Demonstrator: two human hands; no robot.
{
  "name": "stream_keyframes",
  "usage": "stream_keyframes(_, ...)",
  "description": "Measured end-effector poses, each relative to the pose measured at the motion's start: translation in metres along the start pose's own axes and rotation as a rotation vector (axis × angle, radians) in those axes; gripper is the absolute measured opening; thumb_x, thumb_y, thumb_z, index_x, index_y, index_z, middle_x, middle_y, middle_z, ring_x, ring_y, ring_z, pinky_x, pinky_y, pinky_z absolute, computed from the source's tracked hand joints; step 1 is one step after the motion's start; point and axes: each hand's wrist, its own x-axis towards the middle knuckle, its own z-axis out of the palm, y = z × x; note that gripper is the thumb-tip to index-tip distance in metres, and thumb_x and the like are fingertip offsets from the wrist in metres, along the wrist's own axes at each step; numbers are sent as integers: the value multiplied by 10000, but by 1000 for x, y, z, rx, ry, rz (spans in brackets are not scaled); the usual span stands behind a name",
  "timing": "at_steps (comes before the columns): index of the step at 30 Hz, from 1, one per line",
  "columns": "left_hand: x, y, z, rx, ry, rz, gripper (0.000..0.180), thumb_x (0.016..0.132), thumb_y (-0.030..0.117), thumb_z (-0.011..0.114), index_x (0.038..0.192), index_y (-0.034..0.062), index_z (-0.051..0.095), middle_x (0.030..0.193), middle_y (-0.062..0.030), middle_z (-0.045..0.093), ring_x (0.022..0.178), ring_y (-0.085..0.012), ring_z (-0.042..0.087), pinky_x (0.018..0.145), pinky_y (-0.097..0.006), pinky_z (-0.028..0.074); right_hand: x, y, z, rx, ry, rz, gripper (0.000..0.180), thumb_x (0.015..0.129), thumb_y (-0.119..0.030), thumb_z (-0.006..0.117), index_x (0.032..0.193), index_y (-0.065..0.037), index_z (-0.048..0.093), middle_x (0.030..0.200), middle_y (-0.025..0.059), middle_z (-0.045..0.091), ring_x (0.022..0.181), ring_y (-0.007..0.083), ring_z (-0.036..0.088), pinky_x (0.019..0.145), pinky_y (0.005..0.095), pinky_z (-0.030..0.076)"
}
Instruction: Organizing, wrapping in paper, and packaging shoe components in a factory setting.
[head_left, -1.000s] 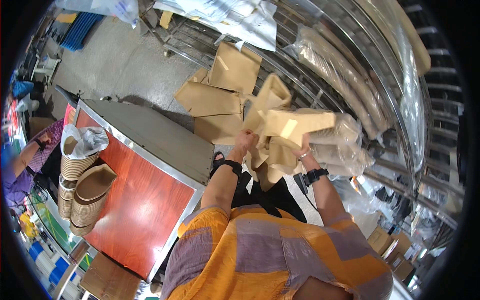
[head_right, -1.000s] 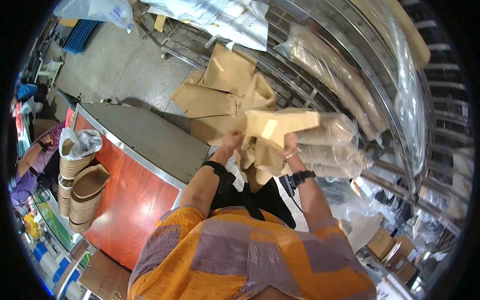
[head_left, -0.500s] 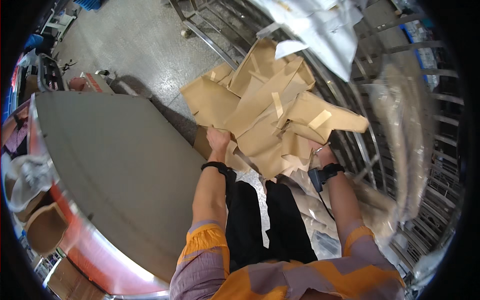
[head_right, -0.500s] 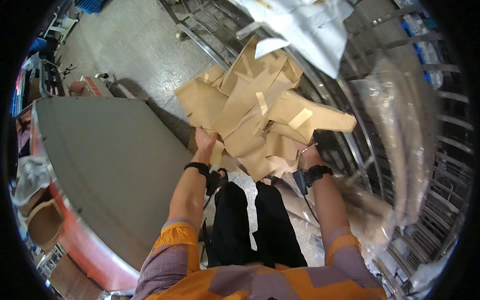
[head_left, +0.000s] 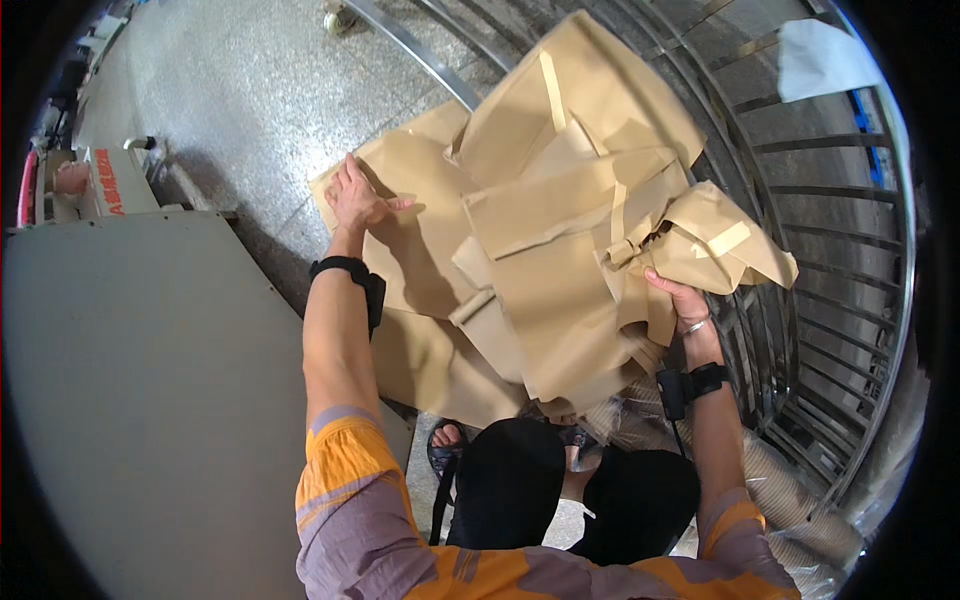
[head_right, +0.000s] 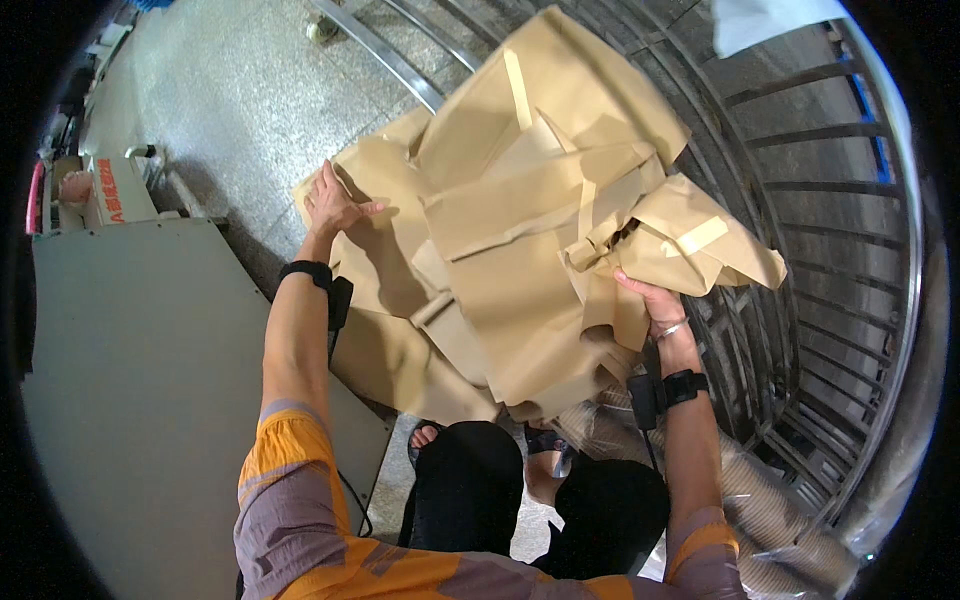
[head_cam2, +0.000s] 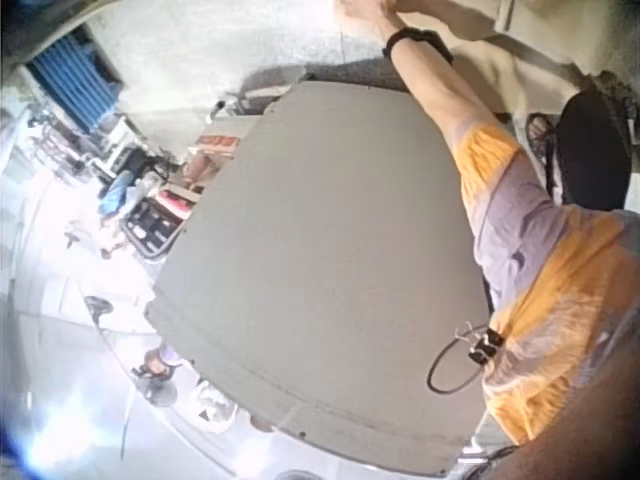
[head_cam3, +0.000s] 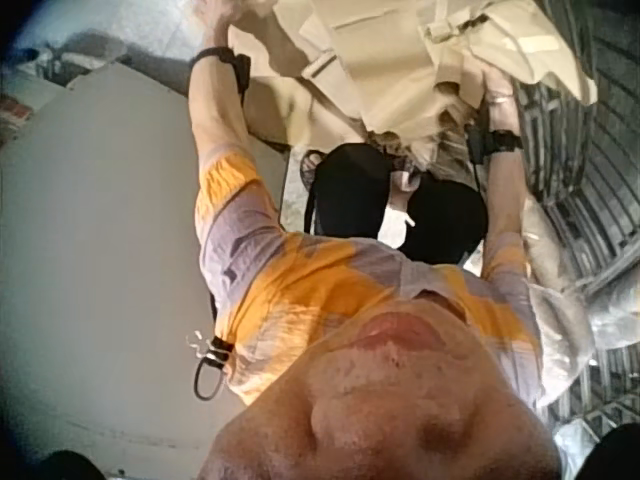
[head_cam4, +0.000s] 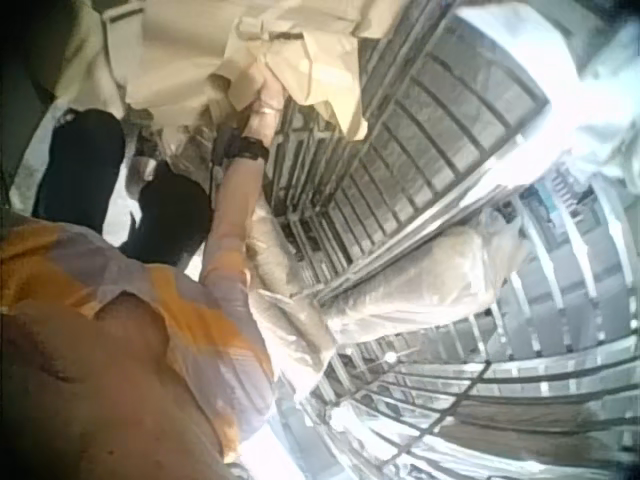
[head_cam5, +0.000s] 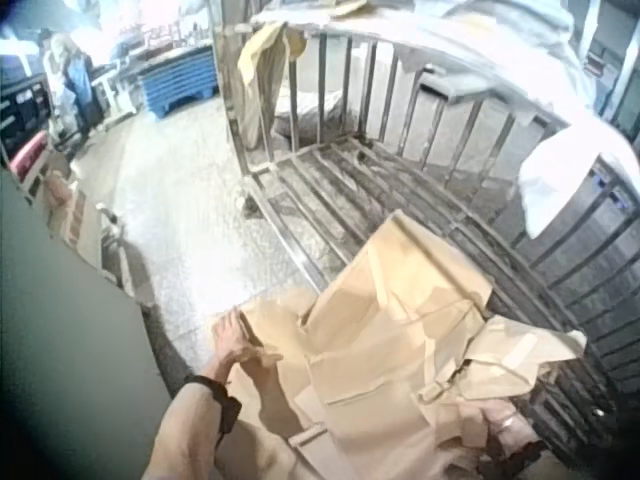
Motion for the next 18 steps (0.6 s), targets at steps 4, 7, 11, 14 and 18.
stream_keyframes(4,-6,29,13,76,-15,-29,1036,418,443,873,1222,11,383,1236,-170,482,1190,-307,413,966,-436,334,16,-4,8,-55,34,217,498,704,-126,786,1139,-31,563,1065,60,605,962,187,569,813,315,480)
stream_keyframes(7,-17,52,32,135,-12,56,664,570,369,816,1072,38,536,973,-127,628,1017,-314,523,898,-393,366,26,19,-17,-315,-7,-214,385,802,-208,706,1132,-64,571,1023,35,620,892,182,605,759,313,512)
stream_keyframes(11,-40,47,42,-63,-87,37,299,666,313,737,886,111,724,937,-156,661,979,-338,563,868,-433,417,43,39,15,-221,-156,-150,397,802,-203,707,1145,-64,564,1035,38,616,908,182,599,773,314,506)
stream_keyframes(14,-65,67,61,-939,1,82,487,744,344,686,1122,45,616,1062,-176,635,991,-297,614,849,-370,487,4,71,1,-164,-247,-34,410,801,-199,707,1157,-64,556,1048,41,613,924,183,592,786,316,500)
stream_keyframes(18,-131,103,19,-2056,-742,-315,600,794,366,658,1253,20,487,1185,-151,574,1055,-237,580,867,-344,477,-4,98,37,-82,-366,138,427,800,-193,708,1174,-65,546,1065,44,608,945,184,583,805,317,492)
